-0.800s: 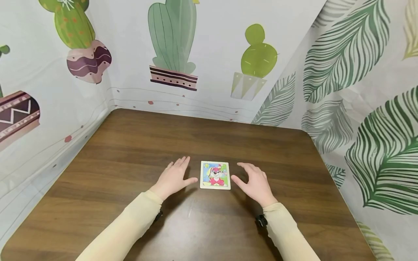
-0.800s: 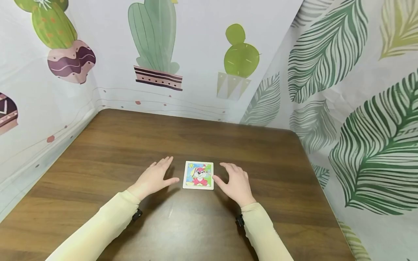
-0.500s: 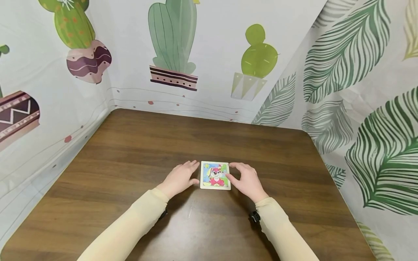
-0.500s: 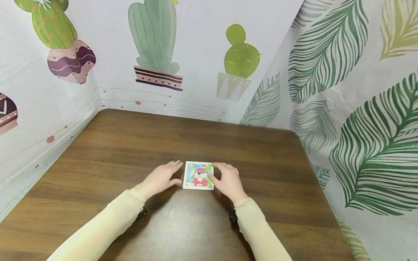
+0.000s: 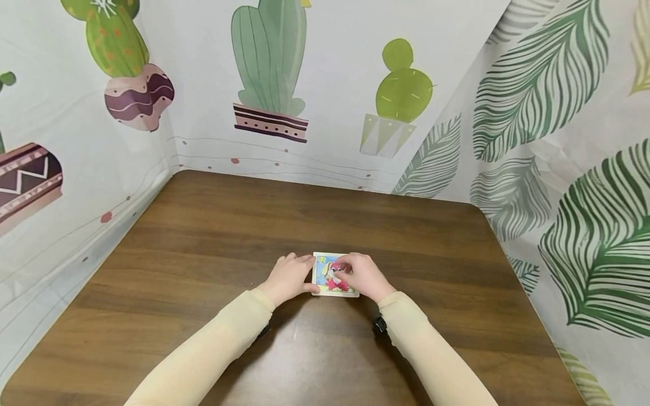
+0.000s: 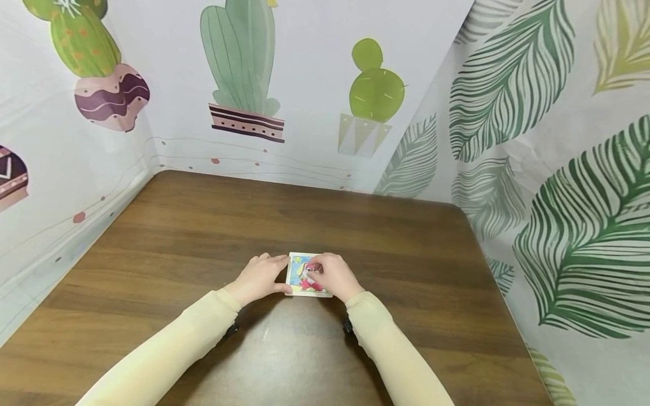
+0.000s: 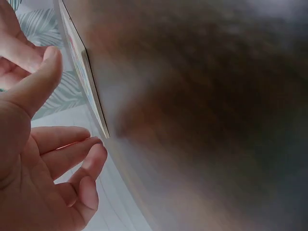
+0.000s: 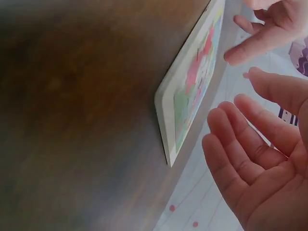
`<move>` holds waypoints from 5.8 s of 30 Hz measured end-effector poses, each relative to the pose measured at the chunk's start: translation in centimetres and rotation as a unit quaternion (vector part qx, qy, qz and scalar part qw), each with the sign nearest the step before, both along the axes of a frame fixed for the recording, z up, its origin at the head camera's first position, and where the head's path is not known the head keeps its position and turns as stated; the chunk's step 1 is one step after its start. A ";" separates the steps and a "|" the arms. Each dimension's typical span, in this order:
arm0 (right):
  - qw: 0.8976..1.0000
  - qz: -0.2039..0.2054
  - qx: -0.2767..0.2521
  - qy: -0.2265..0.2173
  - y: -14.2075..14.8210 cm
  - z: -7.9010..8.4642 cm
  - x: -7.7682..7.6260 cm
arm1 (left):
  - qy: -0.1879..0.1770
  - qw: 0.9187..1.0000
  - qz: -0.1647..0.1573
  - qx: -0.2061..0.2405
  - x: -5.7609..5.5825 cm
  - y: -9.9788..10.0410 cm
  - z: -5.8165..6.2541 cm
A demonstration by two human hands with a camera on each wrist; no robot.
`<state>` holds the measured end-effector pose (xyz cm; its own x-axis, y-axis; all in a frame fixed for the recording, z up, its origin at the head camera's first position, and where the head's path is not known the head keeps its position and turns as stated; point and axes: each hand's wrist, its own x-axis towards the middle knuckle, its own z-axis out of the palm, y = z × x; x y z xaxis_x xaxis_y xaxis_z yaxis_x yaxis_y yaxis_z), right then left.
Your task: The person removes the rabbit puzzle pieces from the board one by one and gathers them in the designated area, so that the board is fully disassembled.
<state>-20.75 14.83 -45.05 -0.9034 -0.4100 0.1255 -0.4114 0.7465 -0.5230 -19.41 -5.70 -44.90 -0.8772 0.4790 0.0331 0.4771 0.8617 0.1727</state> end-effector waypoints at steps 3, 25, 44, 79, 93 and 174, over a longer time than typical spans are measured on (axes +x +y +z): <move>1.000 0.008 0.004 -0.007 -0.7 -0.3 -0.7 | -0.001 1.000 0.003 -0.011 -0.3 0.2 -0.2; 0.993 0.069 0.094 0.010 -3.1 -1.2 -3.6 | -0.005 0.996 -0.004 -0.088 -1.8 0.5 -0.5; 0.983 0.093 0.151 0.036 -3.6 -0.9 -3.7 | 0.007 0.995 -0.017 -0.096 -1.8 1.0 -0.2; 0.995 0.065 0.031 -0.066 -2.9 -0.7 -6.1 | 0.018 0.995 -0.009 -0.101 -1.8 0.9 -0.1; 0.990 0.012 -0.030 -0.136 -0.9 -0.1 -6.7 | -0.002 0.994 -0.010 -0.110 -2.2 1.2 -0.2; 0.996 -0.066 -0.036 -0.039 5.3 -1.1 -5.3 | 0.004 0.994 -0.004 -0.107 -2.0 0.9 -0.4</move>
